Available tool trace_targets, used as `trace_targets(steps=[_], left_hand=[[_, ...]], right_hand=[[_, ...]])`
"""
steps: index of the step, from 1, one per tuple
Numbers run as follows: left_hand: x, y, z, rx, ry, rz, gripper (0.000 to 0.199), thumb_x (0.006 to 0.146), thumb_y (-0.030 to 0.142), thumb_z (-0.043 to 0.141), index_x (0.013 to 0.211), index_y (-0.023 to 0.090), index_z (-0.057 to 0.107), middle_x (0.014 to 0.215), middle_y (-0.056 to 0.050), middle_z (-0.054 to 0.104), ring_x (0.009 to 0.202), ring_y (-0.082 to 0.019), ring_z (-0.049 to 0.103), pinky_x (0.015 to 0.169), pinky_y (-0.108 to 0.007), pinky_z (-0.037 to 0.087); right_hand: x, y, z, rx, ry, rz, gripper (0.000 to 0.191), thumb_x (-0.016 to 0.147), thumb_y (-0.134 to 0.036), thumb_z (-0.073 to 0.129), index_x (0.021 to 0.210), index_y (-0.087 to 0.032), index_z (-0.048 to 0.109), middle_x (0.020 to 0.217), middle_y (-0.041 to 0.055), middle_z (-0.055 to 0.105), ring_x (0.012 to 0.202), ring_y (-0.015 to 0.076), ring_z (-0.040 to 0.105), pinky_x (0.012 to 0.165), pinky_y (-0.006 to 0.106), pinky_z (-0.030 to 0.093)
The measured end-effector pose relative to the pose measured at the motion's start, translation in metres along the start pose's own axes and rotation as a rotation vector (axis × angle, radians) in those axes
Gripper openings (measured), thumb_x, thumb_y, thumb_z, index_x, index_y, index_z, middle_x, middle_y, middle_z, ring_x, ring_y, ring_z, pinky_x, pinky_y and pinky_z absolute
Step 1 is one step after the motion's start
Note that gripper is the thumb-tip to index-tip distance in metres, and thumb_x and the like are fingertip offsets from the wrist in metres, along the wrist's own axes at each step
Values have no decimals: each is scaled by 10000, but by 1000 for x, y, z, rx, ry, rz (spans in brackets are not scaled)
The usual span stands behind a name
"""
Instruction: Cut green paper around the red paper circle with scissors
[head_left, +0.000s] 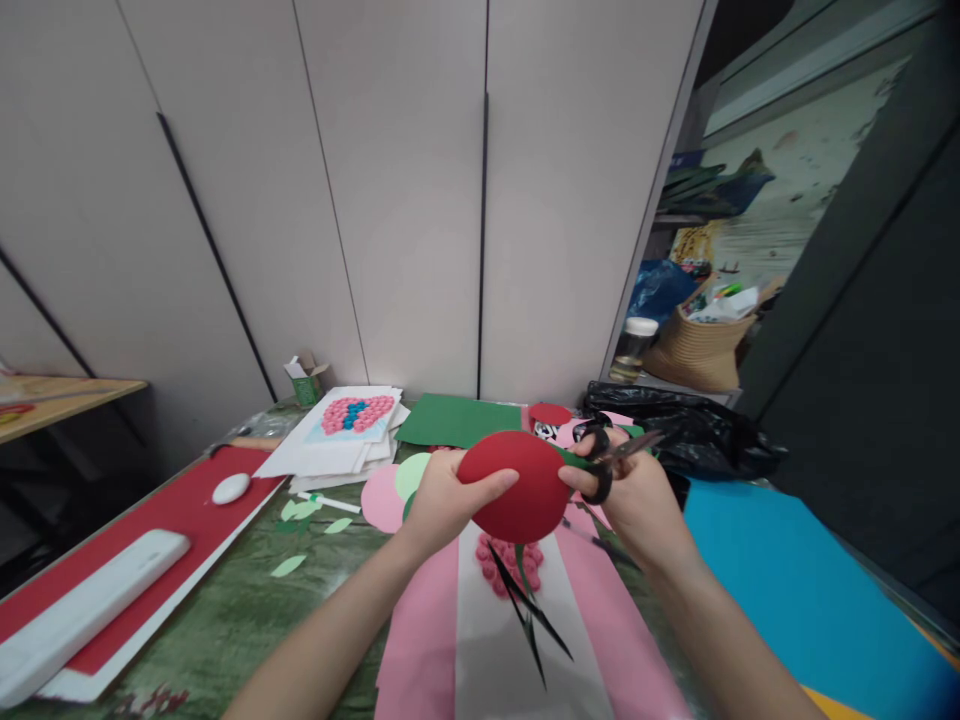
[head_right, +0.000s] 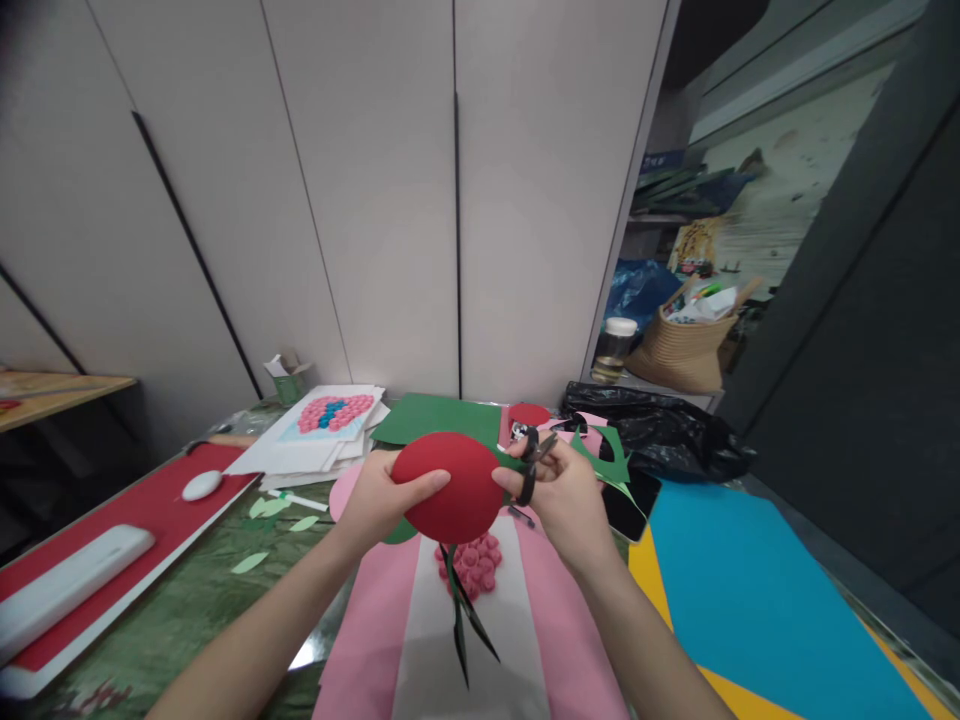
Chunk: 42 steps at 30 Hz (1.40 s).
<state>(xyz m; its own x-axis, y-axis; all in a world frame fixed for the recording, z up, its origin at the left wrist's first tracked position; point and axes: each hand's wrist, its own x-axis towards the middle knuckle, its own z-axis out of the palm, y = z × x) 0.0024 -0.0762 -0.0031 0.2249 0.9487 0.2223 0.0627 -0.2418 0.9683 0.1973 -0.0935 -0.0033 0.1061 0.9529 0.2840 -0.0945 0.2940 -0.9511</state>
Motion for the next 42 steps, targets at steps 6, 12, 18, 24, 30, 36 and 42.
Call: trace_targets(steps=[6, 12, 18, 24, 30, 36, 42], left_hand=[[3, 2, -4, -56, -81, -4, 278, 650, 376, 682, 775, 128, 695, 767, -69, 712, 705, -209, 637, 594, -261, 489], [3, 2, -7, 0, 23, 11, 284, 649, 385, 674, 752, 122, 696, 728, -64, 704, 684, -214, 630, 565, -258, 474], [11, 3, -23, -141, 263, 77, 264, 622, 341, 704, 745, 108, 690, 721, -70, 698, 656, -204, 629, 560, -262, 482], [18, 3, -28, -475, 320, 127, 250, 629, 277, 714, 819, 119, 679, 775, -68, 705, 692, -203, 644, 629, -303, 513], [16, 7, -24, -558, 360, 151, 275, 639, 263, 710, 859, 108, 658, 817, -78, 703, 754, -208, 651, 690, -305, 513], [10, 9, -19, -540, 340, 135, 269, 639, 271, 708, 843, 102, 665, 795, -82, 703, 750, -217, 651, 677, -309, 520], [5, 8, -13, -468, 339, 110, 257, 623, 287, 715, 793, 97, 676, 776, -89, 705, 716, -233, 650, 624, -317, 525]], right_hand=[[2, 8, -1, 125, -32, 31, 334, 550, -146, 773, 777, -203, 534, 687, -50, 510, 531, 77, 454, 469, 192, 382], [-1, 1, 4, -20, 71, -98, 277, 593, -201, 745, 795, -194, 554, 805, 5, 567, 709, 151, 540, 626, 264, 450], [-10, -17, 0, -402, 259, -330, 178, 732, -328, 624, 839, -190, 591, 847, 52, 607, 755, 190, 540, 682, 308, 420], [-30, -24, 2, -305, -246, -153, 229, 759, -392, 550, 768, -169, 599, 668, 39, 625, 490, 133, 481, 452, 249, 357], [-38, -28, 28, -294, -522, 144, 181, 797, -224, 481, 679, -146, 594, 581, 23, 630, 391, 86, 456, 384, 205, 320], [-34, -24, 29, -243, -545, 168, 271, 806, -312, 491, 618, -131, 563, 561, 46, 633, 388, 97, 504, 365, 198, 360], [-31, -24, 32, -211, -499, 165, 312, 833, -368, 454, 663, -128, 559, 557, 35, 620, 377, 91, 501, 377, 206, 371]])
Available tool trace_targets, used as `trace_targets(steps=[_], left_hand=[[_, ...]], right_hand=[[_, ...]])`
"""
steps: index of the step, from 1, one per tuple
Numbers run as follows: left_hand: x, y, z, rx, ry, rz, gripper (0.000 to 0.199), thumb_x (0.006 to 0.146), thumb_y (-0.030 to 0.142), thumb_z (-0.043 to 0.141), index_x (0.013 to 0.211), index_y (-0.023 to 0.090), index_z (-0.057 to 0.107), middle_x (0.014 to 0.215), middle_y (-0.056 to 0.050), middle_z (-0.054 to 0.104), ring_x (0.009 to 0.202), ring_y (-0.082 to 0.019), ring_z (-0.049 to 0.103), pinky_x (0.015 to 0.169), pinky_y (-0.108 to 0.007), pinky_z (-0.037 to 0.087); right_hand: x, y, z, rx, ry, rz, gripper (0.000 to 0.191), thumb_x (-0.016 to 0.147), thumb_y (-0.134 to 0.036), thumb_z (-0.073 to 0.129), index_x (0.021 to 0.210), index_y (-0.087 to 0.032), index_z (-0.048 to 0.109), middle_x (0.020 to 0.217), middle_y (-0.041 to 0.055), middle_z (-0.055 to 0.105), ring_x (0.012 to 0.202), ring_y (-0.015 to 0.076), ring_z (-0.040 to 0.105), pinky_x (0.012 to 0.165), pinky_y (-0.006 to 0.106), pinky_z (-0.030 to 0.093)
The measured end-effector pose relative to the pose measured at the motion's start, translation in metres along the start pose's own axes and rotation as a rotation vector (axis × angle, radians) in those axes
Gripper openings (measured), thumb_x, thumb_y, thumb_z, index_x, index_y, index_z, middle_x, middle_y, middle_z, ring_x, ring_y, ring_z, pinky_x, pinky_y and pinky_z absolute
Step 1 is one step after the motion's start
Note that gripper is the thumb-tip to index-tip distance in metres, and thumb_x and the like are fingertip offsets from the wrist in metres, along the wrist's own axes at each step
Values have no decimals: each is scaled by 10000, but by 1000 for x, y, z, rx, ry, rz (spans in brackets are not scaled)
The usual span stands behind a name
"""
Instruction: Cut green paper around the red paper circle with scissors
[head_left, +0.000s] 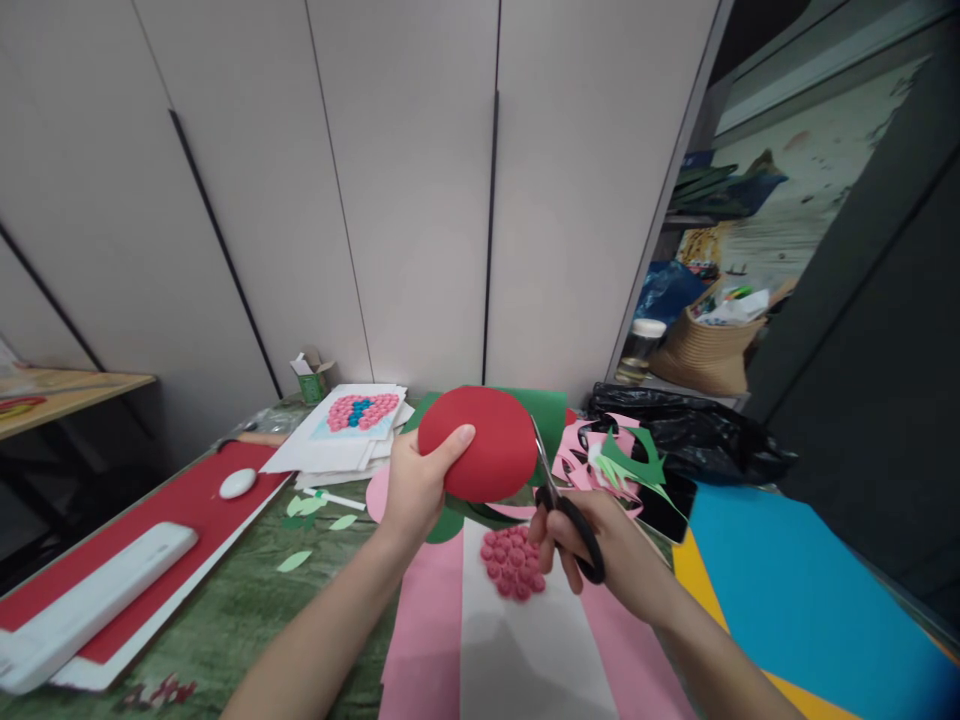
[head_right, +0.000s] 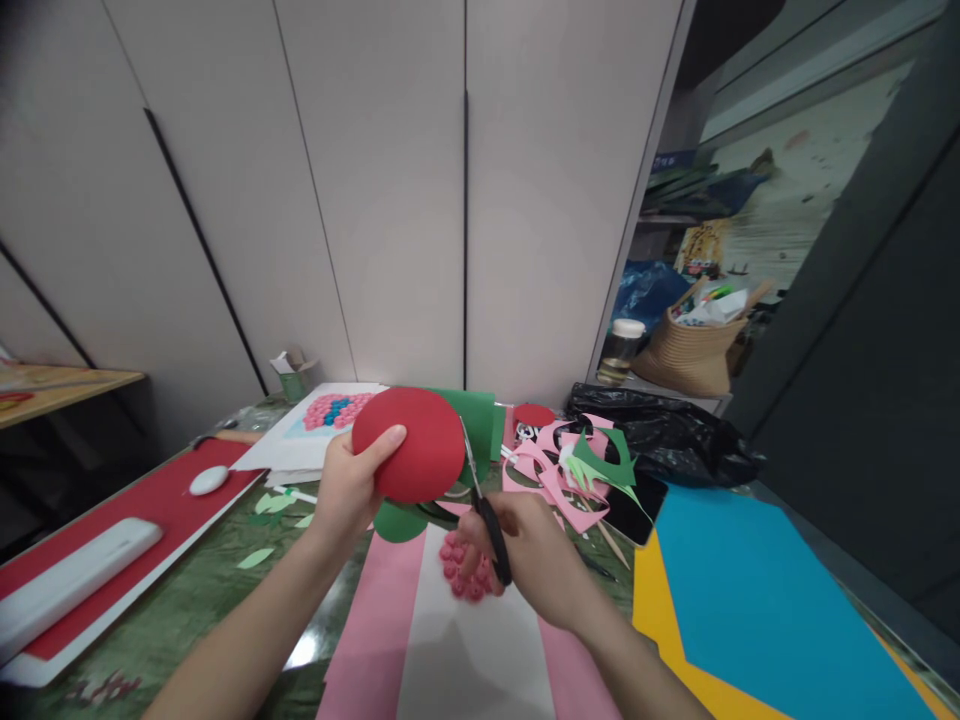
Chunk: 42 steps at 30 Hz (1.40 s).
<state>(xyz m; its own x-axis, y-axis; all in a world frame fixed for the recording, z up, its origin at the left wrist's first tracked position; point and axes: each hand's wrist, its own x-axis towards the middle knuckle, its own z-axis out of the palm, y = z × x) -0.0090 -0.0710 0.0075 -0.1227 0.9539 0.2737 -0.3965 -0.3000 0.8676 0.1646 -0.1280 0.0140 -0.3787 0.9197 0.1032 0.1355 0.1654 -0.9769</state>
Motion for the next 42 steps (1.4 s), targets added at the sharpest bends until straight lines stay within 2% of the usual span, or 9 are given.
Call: trace_targets(steps=[10, 14, 19, 24, 33, 42], left_hand=[[-3, 0, -3, 98, -7, 26, 237, 638, 302, 703, 752, 95, 679, 717, -73, 691, 680, -219, 637, 613, -312, 518], [-3, 1, -3, 133, 12, 47, 259, 624, 316, 708, 750, 92, 681, 712, -73, 686, 674, -215, 631, 604, -299, 511], [-3, 2, -4, 149, 13, 66, 263, 629, 321, 702, 764, 95, 684, 720, -74, 685, 685, -216, 630, 606, -299, 510], [-3, 2, -5, 159, 16, 75, 262, 632, 316, 703, 778, 99, 687, 725, -72, 684, 699, -214, 626, 614, -293, 506], [0, 5, -9, 158, -27, 87, 251, 647, 303, 699, 813, 115, 691, 703, -60, 673, 668, -200, 615, 610, -293, 497], [2, 7, -13, 191, -39, 85, 248, 648, 305, 698, 789, 100, 688, 716, -74, 678, 680, -212, 622, 601, -294, 500]], right_hand=[[0, 4, 0, -144, 82, -31, 249, 835, -293, 462, 693, -128, 583, 556, 18, 605, 393, 80, 446, 396, 203, 317], [1, 4, 1, -174, 109, 6, 270, 814, -329, 493, 643, -135, 572, 531, 7, 588, 397, 86, 437, 396, 205, 317], [2, 1, 3, -192, 141, -20, 281, 804, -309, 505, 580, -148, 556, 485, -16, 552, 395, 80, 423, 410, 205, 312], [3, 3, 4, -167, 141, -15, 253, 825, -278, 461, 618, -161, 548, 526, -13, 580, 408, 87, 439, 400, 196, 319], [2, 3, 3, -214, 126, -7, 329, 821, -366, 480, 575, -155, 536, 515, -7, 559, 408, 91, 438, 399, 206, 329], [5, 13, -1, -226, 118, 10, 282, 821, -342, 482, 611, -161, 531, 519, 0, 582, 408, 88, 440, 362, 184, 341]])
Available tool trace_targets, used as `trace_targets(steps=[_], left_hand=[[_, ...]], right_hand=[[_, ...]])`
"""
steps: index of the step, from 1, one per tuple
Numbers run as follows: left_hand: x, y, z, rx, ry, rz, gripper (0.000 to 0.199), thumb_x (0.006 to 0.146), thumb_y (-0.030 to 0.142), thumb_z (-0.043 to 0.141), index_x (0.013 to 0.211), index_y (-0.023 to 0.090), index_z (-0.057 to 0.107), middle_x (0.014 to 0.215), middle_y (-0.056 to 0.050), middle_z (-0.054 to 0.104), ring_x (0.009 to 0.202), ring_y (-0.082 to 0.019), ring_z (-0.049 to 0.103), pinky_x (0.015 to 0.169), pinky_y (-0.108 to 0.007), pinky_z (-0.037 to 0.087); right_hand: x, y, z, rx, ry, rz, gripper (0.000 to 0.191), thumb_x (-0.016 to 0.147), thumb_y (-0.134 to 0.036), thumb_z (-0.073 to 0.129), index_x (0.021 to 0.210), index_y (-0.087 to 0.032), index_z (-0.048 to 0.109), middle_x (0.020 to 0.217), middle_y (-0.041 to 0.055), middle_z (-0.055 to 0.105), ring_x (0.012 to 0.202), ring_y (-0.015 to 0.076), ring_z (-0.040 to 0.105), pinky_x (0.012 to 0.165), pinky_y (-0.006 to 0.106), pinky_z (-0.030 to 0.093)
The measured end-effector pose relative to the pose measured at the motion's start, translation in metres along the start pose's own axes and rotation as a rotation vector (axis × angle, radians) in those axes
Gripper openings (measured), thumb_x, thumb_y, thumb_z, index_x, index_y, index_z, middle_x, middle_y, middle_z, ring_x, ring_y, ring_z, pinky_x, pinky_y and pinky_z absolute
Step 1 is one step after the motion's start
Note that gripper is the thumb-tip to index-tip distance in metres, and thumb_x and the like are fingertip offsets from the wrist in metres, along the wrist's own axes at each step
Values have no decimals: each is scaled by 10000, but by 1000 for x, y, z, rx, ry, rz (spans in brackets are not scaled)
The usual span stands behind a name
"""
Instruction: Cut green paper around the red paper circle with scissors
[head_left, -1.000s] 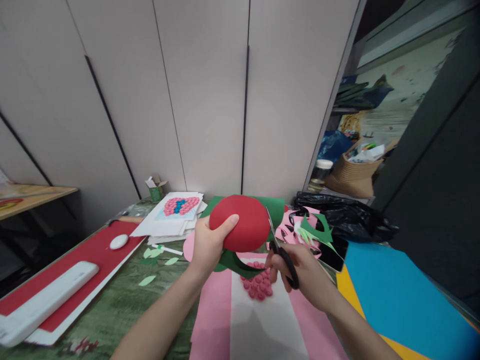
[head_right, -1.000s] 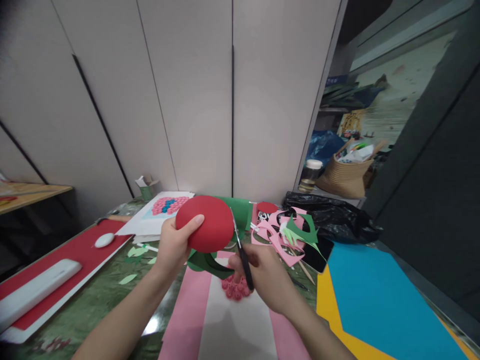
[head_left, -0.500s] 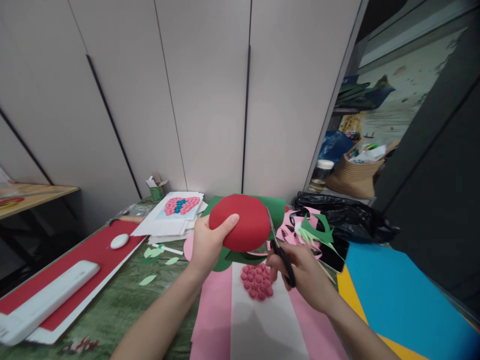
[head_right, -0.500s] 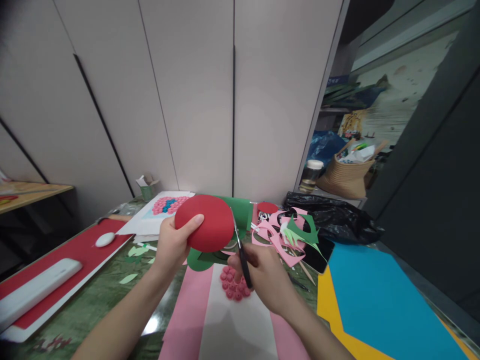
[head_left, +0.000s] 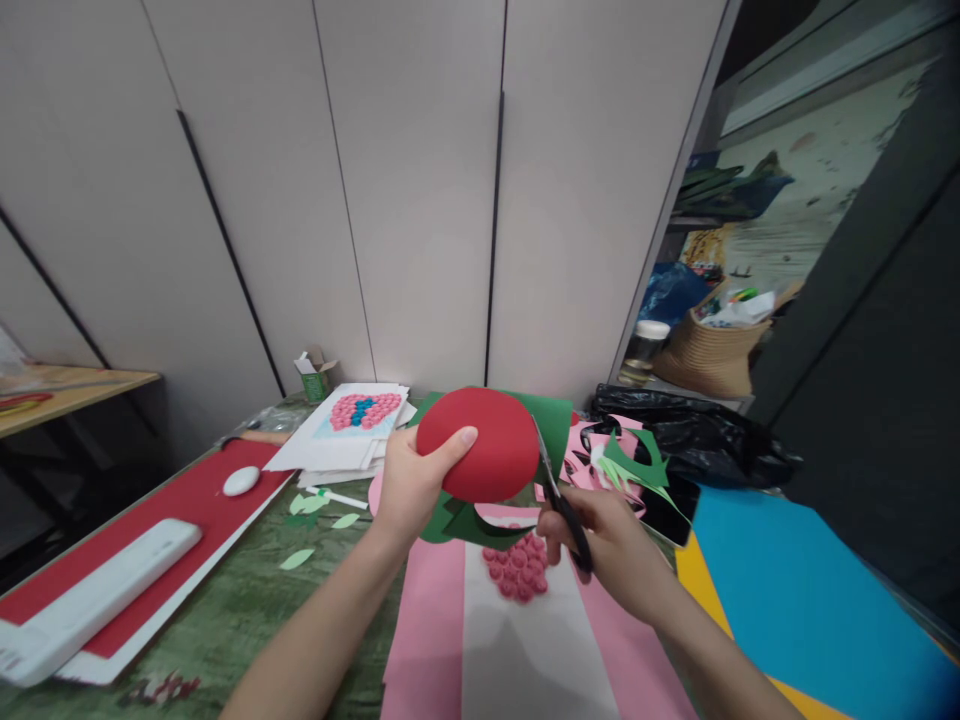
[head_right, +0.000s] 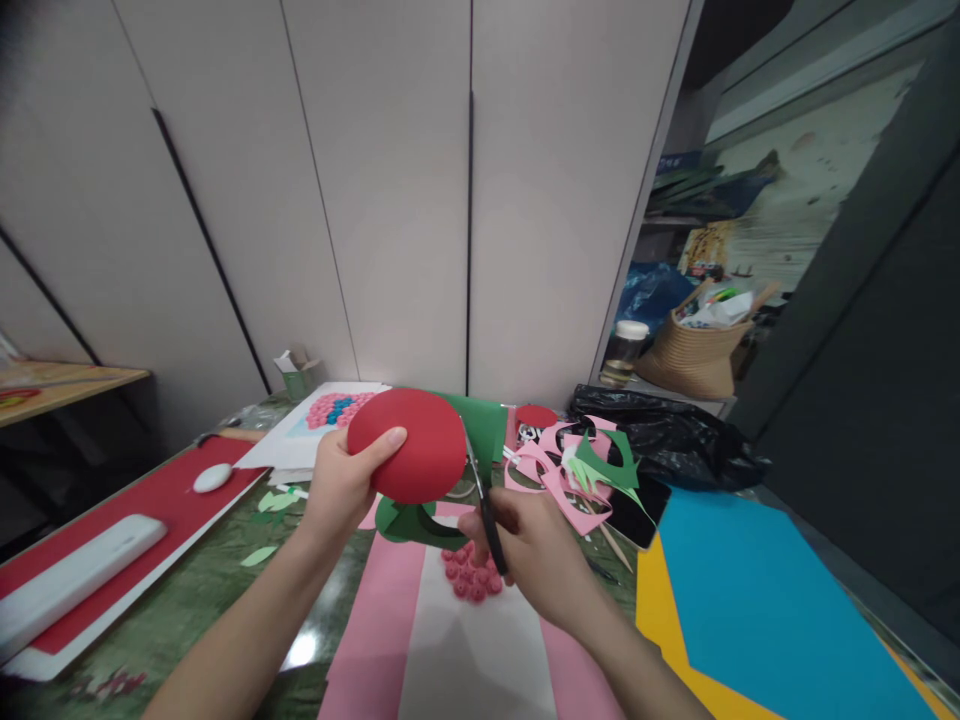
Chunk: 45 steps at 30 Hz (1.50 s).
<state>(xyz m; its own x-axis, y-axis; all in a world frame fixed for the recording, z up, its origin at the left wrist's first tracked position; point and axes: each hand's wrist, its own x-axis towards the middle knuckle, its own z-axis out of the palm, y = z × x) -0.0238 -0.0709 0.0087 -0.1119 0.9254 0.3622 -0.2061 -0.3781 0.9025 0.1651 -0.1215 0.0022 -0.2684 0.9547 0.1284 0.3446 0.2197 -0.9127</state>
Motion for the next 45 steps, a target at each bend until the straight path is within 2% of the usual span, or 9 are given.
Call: trace_targets(steps=[8, 14, 19, 25, 32, 37, 45], left_hand=[[3, 2, -2, 18, -16, 1, 258, 650, 313, 696, 789, 96, 681, 763, -98, 691, 704, -225, 631, 618, -306, 509], [6, 0, -6, 57, -16, 0, 289, 643, 316, 702, 838, 103, 687, 710, -76, 675, 706, -217, 622, 609, -294, 503], [4, 4, -3, 84, -42, -15, 252, 645, 326, 697, 770, 107, 685, 723, -72, 680, 692, -204, 615, 594, -278, 495], [0, 7, 1, 184, -99, -66, 245, 632, 352, 701, 639, 111, 657, 630, -40, 655, 598, -157, 583, 508, -219, 451], [-1, 8, 1, 201, -135, -93, 258, 641, 372, 689, 665, 117, 660, 662, -50, 659, 633, -171, 589, 534, -237, 462], [0, 10, 0, 208, -135, -84, 252, 636, 366, 693, 659, 117, 662, 659, -45, 659, 631, -167, 590, 532, -231, 462], [2, 11, -3, 203, -169, -76, 256, 645, 356, 684, 705, 108, 670, 694, -66, 673, 664, -191, 604, 565, -256, 474]], right_hand=[[0, 0, -3, -4, -9, 31, 253, 808, -305, 493, 605, -157, 528, 514, 7, 597, 411, 86, 455, 330, 164, 319], [1, 2, -10, -31, -31, 51, 221, 789, -266, 503, 598, -159, 531, 495, 2, 591, 396, 78, 430, 321, 157, 301], [1, 0, -15, 9, -75, 107, 212, 780, -285, 515, 610, -160, 529, 489, 5, 593, 399, 84, 432, 324, 160, 314], [-1, -4, -17, -47, -63, 52, 253, 811, -299, 483, 636, -136, 566, 507, 4, 562, 397, 69, 382, 373, 188, 292], [-1, -2, -21, -170, -50, -37, 322, 828, -290, 470, 548, -141, 524, 546, 6, 542, 504, 89, 416, 444, 203, 285], [-1, -2, -20, -177, -48, -34, 331, 836, -275, 444, 533, -154, 501, 540, 3, 541, 499, 92, 407, 439, 207, 276], [-1, -5, -22, -177, -56, 13, 301, 802, -256, 460, 528, -156, 534, 597, 21, 591, 514, 104, 475, 436, 198, 321]])
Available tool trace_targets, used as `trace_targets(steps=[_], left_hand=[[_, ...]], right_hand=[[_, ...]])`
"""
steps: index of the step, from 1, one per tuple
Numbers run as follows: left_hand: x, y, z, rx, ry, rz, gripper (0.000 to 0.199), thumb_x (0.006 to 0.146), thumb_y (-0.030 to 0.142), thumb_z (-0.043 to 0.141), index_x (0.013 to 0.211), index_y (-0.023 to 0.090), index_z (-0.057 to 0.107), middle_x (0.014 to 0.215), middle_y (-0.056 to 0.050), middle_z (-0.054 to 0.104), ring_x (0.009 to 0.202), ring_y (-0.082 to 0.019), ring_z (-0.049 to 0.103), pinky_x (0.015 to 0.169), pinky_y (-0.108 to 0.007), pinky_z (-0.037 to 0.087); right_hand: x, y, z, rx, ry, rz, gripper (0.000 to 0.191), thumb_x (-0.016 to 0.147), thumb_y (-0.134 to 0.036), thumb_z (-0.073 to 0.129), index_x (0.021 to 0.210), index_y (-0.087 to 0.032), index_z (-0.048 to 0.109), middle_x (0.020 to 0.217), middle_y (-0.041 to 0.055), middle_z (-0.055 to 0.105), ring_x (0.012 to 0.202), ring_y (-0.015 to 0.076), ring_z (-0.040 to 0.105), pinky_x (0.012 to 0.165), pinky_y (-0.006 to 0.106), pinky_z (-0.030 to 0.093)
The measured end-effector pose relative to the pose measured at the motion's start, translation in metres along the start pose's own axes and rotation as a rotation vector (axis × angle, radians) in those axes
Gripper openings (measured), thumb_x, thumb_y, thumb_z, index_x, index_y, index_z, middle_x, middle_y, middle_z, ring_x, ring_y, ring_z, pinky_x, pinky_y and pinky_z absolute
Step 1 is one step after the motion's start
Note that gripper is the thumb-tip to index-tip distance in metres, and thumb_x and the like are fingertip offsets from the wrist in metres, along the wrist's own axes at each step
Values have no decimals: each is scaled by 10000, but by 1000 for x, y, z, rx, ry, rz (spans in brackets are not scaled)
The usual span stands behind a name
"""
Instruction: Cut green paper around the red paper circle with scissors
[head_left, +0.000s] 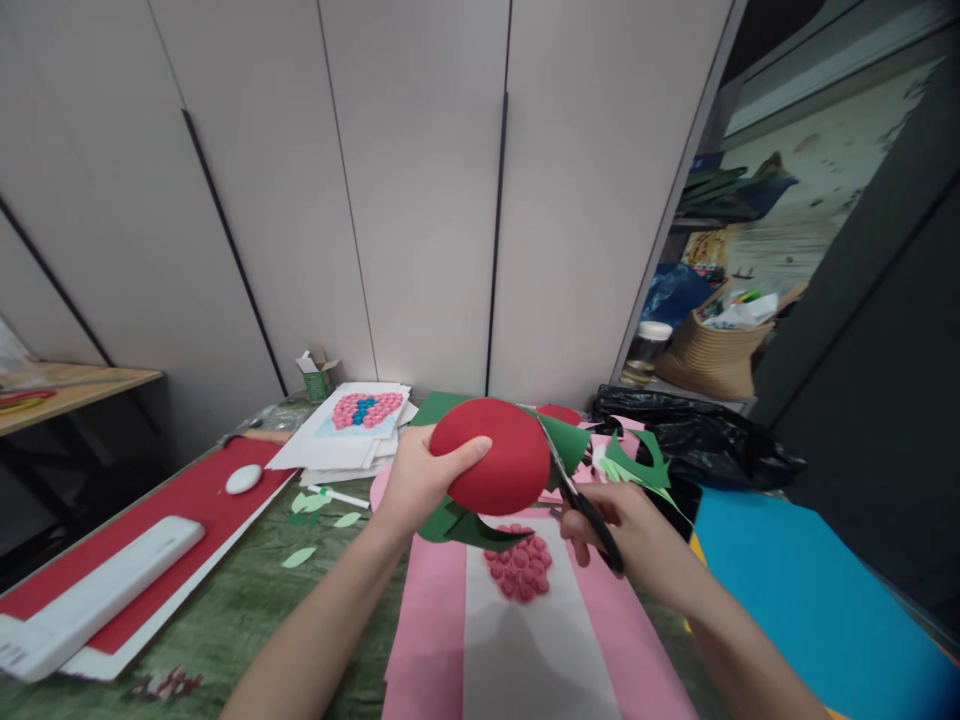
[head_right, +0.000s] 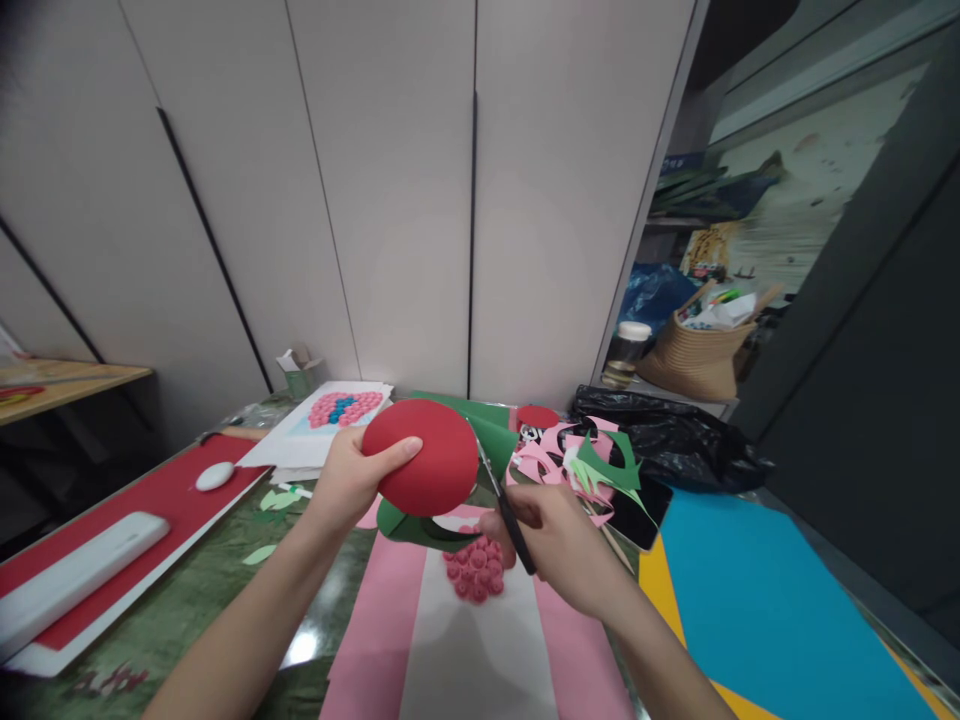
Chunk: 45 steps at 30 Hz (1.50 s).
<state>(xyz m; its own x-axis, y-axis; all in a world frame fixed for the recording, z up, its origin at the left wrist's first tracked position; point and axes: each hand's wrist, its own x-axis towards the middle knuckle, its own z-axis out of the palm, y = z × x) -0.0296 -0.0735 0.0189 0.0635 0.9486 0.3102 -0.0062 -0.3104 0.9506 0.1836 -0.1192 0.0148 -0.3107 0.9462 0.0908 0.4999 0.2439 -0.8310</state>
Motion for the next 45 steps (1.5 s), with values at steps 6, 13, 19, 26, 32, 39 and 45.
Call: trace_targets(steps=[6, 13, 19, 26, 32, 39, 45], left_hand=[[-1, 3, -2, 16, -9, -15, 251, 644, 360, 678, 675, 112, 659, 680, -66, 672, 653, -195, 608, 554, -256, 468], [0, 4, -5, 39, -16, -24, 254, 637, 366, 681, 682, 116, 667, 660, -63, 672, 629, -194, 609, 547, -259, 469], [1, 4, -6, 62, -25, -27, 249, 645, 363, 680, 688, 118, 666, 691, -69, 678, 660, -200, 612, 557, -258, 474], [1, 6, -5, 51, -64, -31, 216, 635, 341, 688, 667, 129, 669, 675, -54, 679, 626, -182, 608, 535, -240, 461], [0, 6, -2, 72, -176, -70, 227, 633, 346, 686, 607, 125, 643, 641, -57, 659, 612, -174, 598, 532, -236, 450], [0, 7, -4, 104, -215, -67, 240, 646, 350, 669, 578, 124, 626, 611, -56, 638, 596, -168, 582, 522, -235, 437], [0, 6, -5, 126, -218, -75, 241, 651, 363, 662, 602, 128, 643, 623, -60, 647, 617, -182, 597, 530, -243, 446]], right_hand=[[-1, 2, 0, 13, -15, 39, 275, 786, -241, 466, 535, -156, 537, 584, 21, 590, 445, 88, 432, 370, 189, 270], [-1, 1, -4, 6, -37, 54, 226, 786, -228, 487, 577, -156, 532, 505, -5, 570, 423, 78, 400, 379, 185, 255], [-2, -3, -7, -17, -50, 46, 296, 797, -323, 508, 558, -150, 531, 488, 0, 569, 411, 75, 377, 395, 200, 256], [-3, 2, -10, -11, -75, 61, 309, 787, -373, 530, 576, -148, 546, 486, 10, 573, 431, 91, 419, 406, 208, 284], [-3, 3, -12, -66, -76, 13, 280, 788, -298, 517, 545, -159, 528, 506, 1, 565, 479, 107, 480, 455, 219, 326], [-2, 10, -16, -106, -93, 39, 192, 771, -242, 520, 594, -167, 528, 531, 2, 597, 491, 119, 519, 453, 219, 326], [-4, 12, -17, -113, -95, 34, 210, 787, -268, 516, 604, -165, 524, 527, 7, 591, 501, 122, 525, 445, 218, 313]])
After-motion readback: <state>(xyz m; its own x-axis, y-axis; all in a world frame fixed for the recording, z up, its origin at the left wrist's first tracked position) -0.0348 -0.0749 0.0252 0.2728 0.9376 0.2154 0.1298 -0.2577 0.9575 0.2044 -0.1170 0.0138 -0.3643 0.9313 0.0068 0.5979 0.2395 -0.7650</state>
